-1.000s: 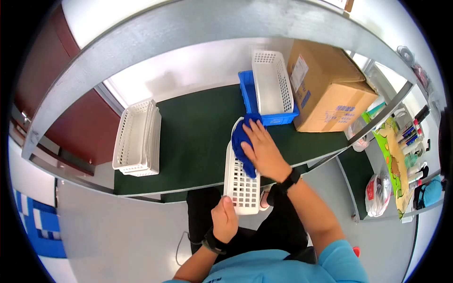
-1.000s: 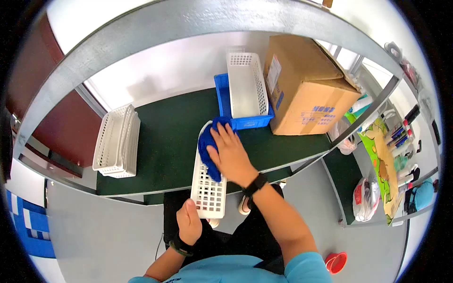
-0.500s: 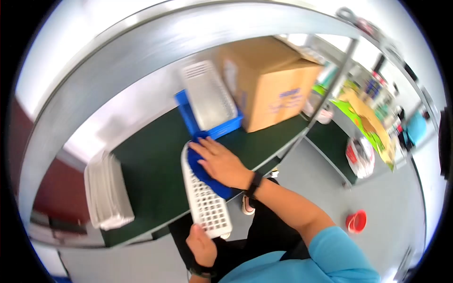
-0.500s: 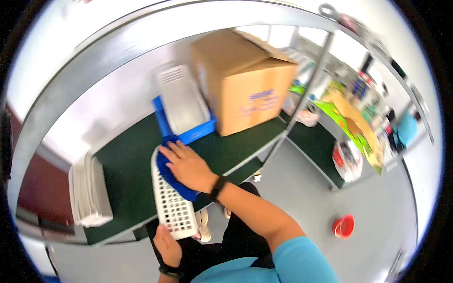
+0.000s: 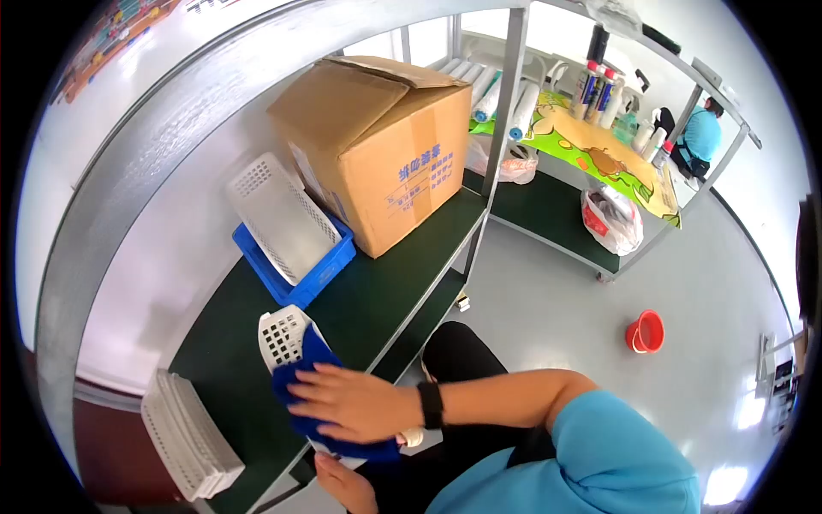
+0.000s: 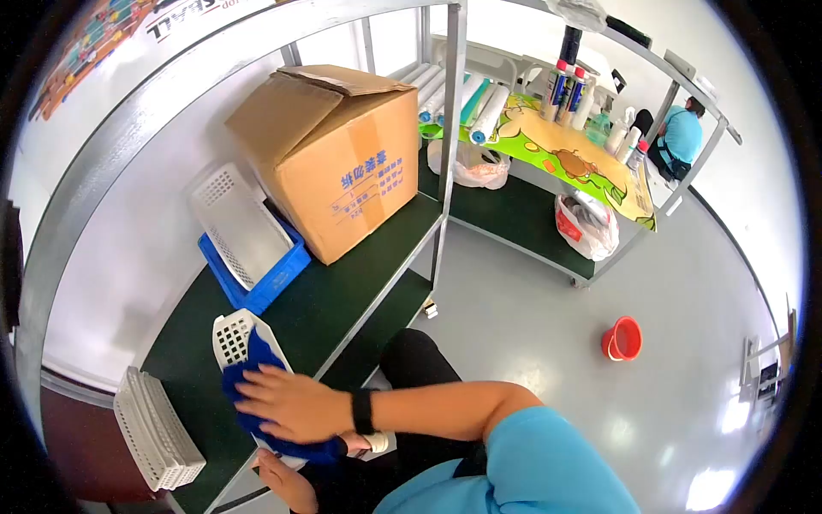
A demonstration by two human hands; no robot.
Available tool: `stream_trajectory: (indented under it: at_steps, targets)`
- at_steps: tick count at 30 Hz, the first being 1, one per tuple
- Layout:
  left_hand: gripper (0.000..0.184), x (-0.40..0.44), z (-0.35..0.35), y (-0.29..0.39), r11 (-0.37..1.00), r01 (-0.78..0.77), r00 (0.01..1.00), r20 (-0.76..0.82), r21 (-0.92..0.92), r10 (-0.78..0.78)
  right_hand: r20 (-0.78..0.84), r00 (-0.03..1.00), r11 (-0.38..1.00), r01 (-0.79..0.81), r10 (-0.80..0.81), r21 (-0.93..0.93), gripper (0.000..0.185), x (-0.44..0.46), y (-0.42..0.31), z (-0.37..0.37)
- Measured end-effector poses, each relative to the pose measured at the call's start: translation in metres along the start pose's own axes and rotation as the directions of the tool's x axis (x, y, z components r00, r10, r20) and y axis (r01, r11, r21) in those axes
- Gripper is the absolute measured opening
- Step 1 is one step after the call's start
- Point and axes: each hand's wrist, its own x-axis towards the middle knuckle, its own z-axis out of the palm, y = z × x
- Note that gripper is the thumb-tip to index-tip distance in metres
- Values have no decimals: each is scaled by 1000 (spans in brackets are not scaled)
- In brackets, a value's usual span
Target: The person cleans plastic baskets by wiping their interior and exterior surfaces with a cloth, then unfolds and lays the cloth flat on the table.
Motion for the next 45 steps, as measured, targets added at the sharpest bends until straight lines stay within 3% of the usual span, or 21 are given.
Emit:
stream_trajectory:
  at_steps: [4, 6, 9, 11, 13, 15, 19, 21, 22, 24, 26, 28, 29, 31, 32, 33, 37, 40, 42, 45]
  targets:
    - [50, -1, 1, 2, 997, -59, 998, -13, 40, 60, -131, 985, 985, -130, 115, -112, 48, 44, 47, -3]
    - [50, -2, 4, 6, 997, -70, 997, -33, 41, 71, -260, 934, 957, -276, 246, -86, 48, 53, 65, 2]
    - [50, 0, 2, 11, 995, -80, 995, -51, 53, 82, -263, 947, 946, -244, 185, -214, 49, 45, 45, 6]
    - [48, 1, -4, 9, 990, -13, 999, -36, 139, 18, -97, 982, 975, -172, 160, -138, 50, 26, 13, 2]
    - [45, 4, -1, -2, 995, -21, 997, -75, 101, 29, -9, 995, 995, -99, 99, -25, 49, 4, -15, 10]
    - [45, 6, -3, -6, 997, -27, 993, -110, 68, 34, -40, 997, 998, -60, 61, 16, 48, -7, -26, 12]
    - [49, 10, -11, 3, 974, -5, 1000, 3, 229, 5, -78, 997, 1000, -4, 2, -24, 48, 9, -1, 8]
    - [52, 10, -13, 4, 961, 75, 994, 63, 268, -95, -88, 993, 982, -97, 83, -162, 48, 34, 23, -1]
    - [54, 7, -10, 2, 975, -43, 999, 20, 220, 40, -157, 980, 980, -147, 126, -131, 50, 44, 43, 4]
    - [54, 4, -9, 6, 980, -31, 999, 21, 196, 27, -211, 953, 965, -244, 219, -99, 50, 60, 67, 3]
    - [55, 5, -11, 5, 985, -17, 1000, 28, 170, 13, -254, 944, 955, -254, 211, -151, 51, 63, 67, 11]
    - [53, 8, -14, -3, 953, 88, 990, 80, 291, -116, -286, 945, 942, -233, 160, -240, 50, 56, 55, 17]
    - [53, 10, -11, -8, 953, 95, 989, 77, 289, -122, -204, 968, 950, -194, 145, -244, 49, 47, 39, 13]
    - [50, 14, -4, -19, 998, 45, 999, -1, -43, -45, -102, 990, 984, -114, 100, -135, 50, 24, 5, 11]
    - [50, 16, -4, -19, 1000, 17, 999, -29, 19, -16, -64, 994, 991, -95, 90, -90, 51, 12, -12, 10]
    - [50, 16, -2, -16, 998, -43, 998, -38, -36, 42, -24, 997, 996, -75, 74, -41, 51, 1, -26, 10]
    - [50, 19, -2, -21, 996, -85, 995, -42, 23, 86, -20, 1000, 1000, -23, 23, 6, 52, -6, -31, 11]
    - [45, 21, -11, -12, 999, -5, 999, 45, 49, 3, -79, 997, 989, -20, 9, -147, 49, 20, 0, 8]
    - [46, 16, -7, -11, 998, -57, 998, 24, 17, 57, -133, 988, 968, -101, 72, -231, 50, 43, 33, 6]
    - [46, 14, -1, -8, 997, -38, 999, -4, -64, 38, -227, 953, 952, -245, 201, -185, 49, 66, 64, 11]
